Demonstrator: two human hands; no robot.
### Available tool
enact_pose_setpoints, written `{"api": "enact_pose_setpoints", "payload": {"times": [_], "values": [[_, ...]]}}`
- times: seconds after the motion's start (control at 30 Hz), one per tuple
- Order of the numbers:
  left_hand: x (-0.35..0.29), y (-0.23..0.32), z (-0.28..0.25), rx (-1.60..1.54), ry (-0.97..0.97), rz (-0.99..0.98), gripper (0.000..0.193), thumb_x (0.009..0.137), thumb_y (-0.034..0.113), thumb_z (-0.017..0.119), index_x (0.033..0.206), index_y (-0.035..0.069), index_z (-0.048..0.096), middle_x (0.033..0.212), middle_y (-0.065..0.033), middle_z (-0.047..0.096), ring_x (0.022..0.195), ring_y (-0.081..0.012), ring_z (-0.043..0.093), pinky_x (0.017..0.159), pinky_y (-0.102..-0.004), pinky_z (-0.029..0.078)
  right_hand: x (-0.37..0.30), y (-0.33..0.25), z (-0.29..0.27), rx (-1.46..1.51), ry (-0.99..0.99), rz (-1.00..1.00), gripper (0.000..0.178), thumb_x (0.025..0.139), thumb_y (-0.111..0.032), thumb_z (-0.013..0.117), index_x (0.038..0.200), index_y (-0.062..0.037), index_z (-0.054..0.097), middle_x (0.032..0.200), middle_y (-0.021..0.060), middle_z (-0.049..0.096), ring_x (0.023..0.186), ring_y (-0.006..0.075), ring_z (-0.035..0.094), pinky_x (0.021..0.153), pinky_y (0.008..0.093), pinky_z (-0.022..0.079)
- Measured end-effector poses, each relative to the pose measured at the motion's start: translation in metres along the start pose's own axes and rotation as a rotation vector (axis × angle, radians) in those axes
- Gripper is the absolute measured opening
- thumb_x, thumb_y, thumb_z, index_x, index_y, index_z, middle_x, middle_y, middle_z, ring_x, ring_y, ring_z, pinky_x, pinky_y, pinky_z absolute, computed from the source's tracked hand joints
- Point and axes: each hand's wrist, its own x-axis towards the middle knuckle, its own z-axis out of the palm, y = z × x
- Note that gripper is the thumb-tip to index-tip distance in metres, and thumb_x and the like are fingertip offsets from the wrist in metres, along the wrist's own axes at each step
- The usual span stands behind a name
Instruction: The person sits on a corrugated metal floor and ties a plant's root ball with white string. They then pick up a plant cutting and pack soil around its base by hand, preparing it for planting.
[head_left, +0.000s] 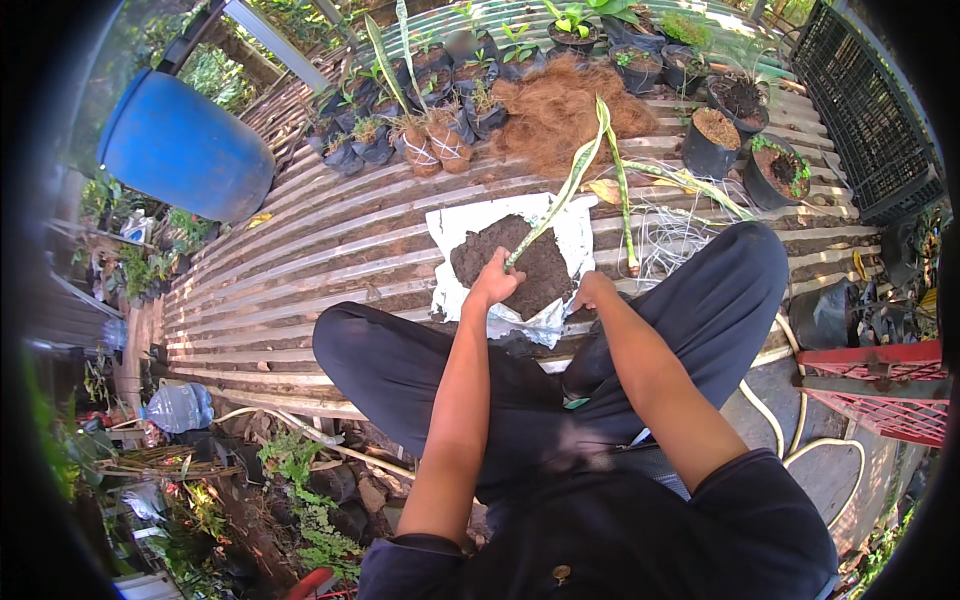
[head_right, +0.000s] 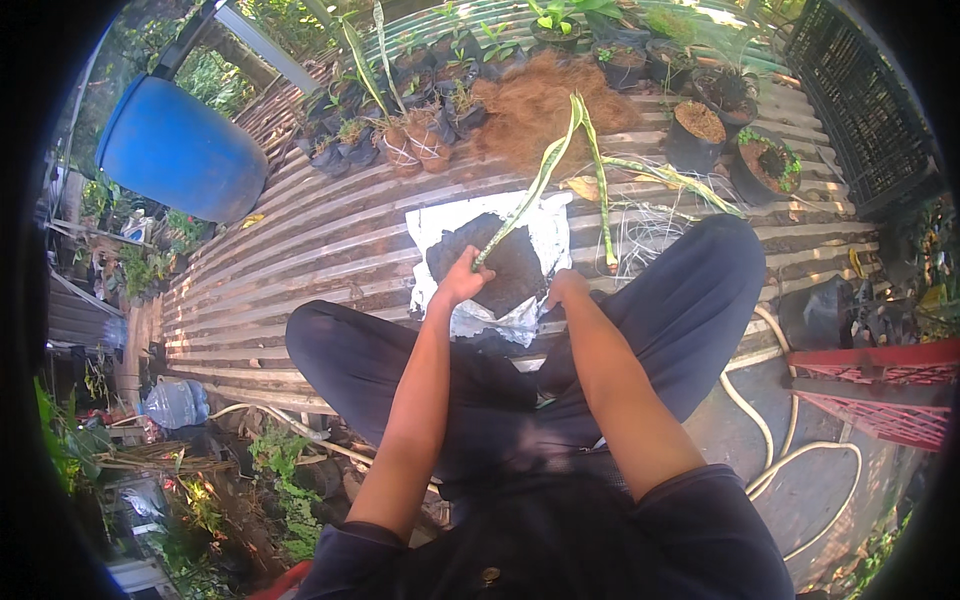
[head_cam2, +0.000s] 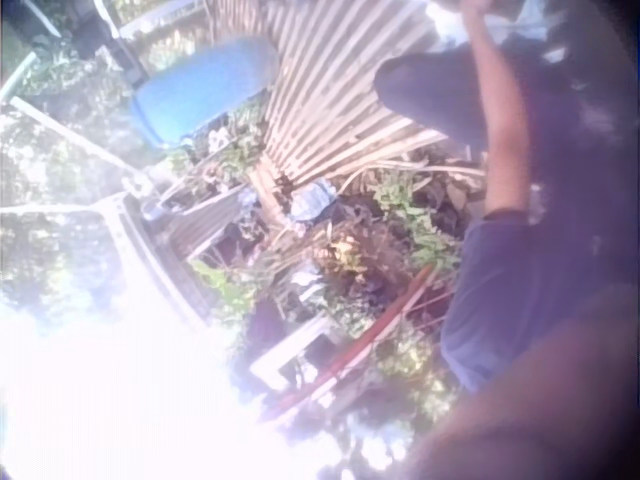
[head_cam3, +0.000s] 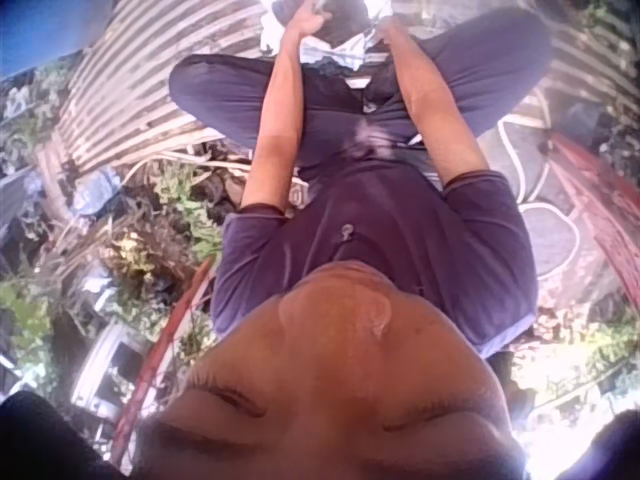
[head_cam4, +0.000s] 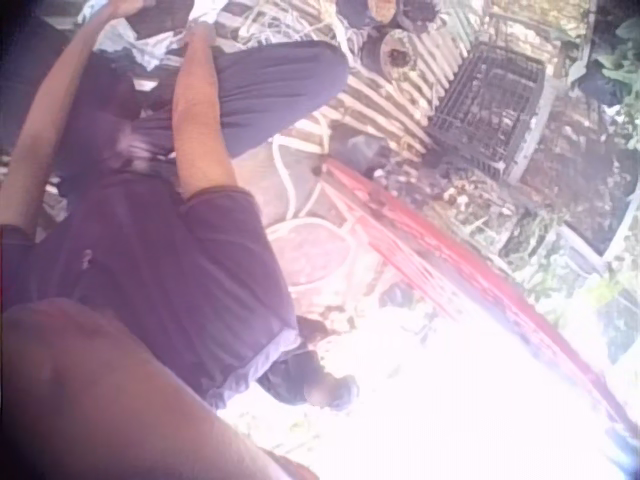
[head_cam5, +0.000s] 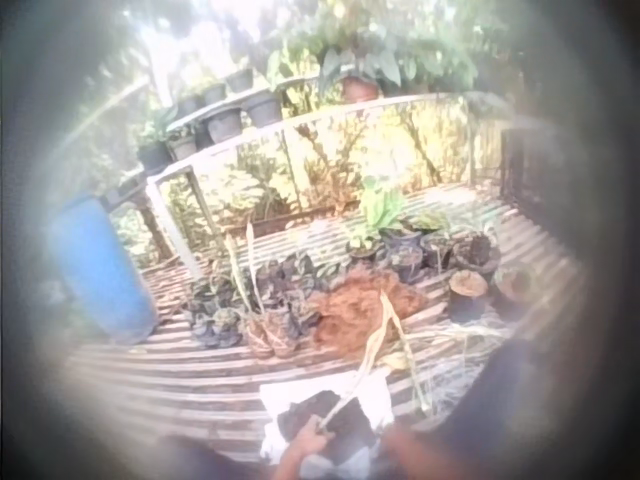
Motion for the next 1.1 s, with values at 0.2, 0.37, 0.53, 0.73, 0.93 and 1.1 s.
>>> {"api": "enact_pose_setpoints", "payload": {"times": [0.2, 0.37, 0.53, 0.73, 0.93, 1.1], "values": [[0.003, -0.007, 0.015, 0.049, -0.027, -0.011, 0.053, 0.082, 0.022, 0.073, 0.119, 0.002, 0.041, 0.09, -0.0124, 0.062, 0.086, -0.0267, 0.061, 0.083, -0.0402, 0.047, 0.049, 0.016, 0.006, 0.411, -0.47, 0.04, 0.052, 0.074, -0.034, 0.088, 0.107, -0.0022, 0.063, 0.108, 0.0075, 0.07, 0.088, 0.0163, 0.069, 0.081, 0.0333, 0.058], [-0.006, -0.009, 0.045, 0.078, -0.074, 0.031, 0.059, 0.08, 0.021, 0.077, 0.119, -0.001, 0.038, 0.086, -0.0135, 0.064, 0.082, -0.0278, 0.063, 0.08, -0.0412, 0.05, 0.041, 0.017, 0.009, 0.743, -0.474, 0.115, 0.029, 0.096, -0.019, 0.061, 0.113, 0.0031, 0.058, 0.116, 0.0147, 0.067, 0.1, 0.0244, 0.069, 0.086, 0.0409, 0.059], [-0.012, -0.013, 0.06, 0.175, -0.069, 0.043, 0.064, 0.071, 0.016, 0.084, 0.117, -0.005, 0.044, 0.077, -0.014, 0.069, 0.077, -0.029, 0.07, 0.075, -0.0401, 0.054, 0.014, 0.01, 0.003, 1.004, -0.343, 0.194, 0.027, 0.101, -0.011, 0.048, 0.116, 0.0087, 0.056, 0.117, 0.0194, 0.065, 0.11, 0.032, 0.065, 0.092, 0.0467, 0.057], [-0.011, -0.014, 0.076, 0.336, -0.023, 0.018, 0.064, 0.066, 0.019, 0.09, 0.105, -0.004, 0.046, 0.083, -0.016, 0.071, 0.086, -0.0329, 0.071, 0.081, -0.0412, 0.055, 0.019, 0.012, 0.015, 0.99, -0.31, 0.139, 0.026, 0.102, -0.019, 0.053, 0.115, 0.0037, 0.058, 0.111, 0.0147, 0.068, 0.104, 0.0252, 0.067, 0.087, 0.0395, 0.059], [-0.013, -0.021, 0.082, 0.436, 0.039, 0.017, 0.061, 0.07, 0.018, 0.087, 0.11, -0.006, 0.048, 0.093, -0.0216, 0.071, 0.094, -0.0356, 0.07, 0.084, -0.0433, 0.054, 0.006, 0.01, 0.003, 0.967, -0.291, 0.071, 0.027, 0.101, -0.024, 0.051, 0.112, 0.0001, 0.059, 0.103, 0.0121, 0.07, 0.095, 0.0213, 0.069, 0.084, 0.037, 0.057], [-0.005, -0.022, 0.068, 0.314, 0.104, 0.074, 0.043, 0.081, 0.018, 0.075, 0.108, -0.009, 0.056, 0.099, -0.0283, 0.068, 0.099, -0.0405, 0.067, 0.086, -0.0445, 0.052, -0.021, 0.004, -0.029, 1.056, -0.144, -0.121, 0.036, 0.094, -0.031, 0.047, 0.108, -0.0003, 0.06, 0.096, 0.0103, 0.068, 0.088, 0.0204, 0.068, 0.073, 0.0331, 0.054]]}}
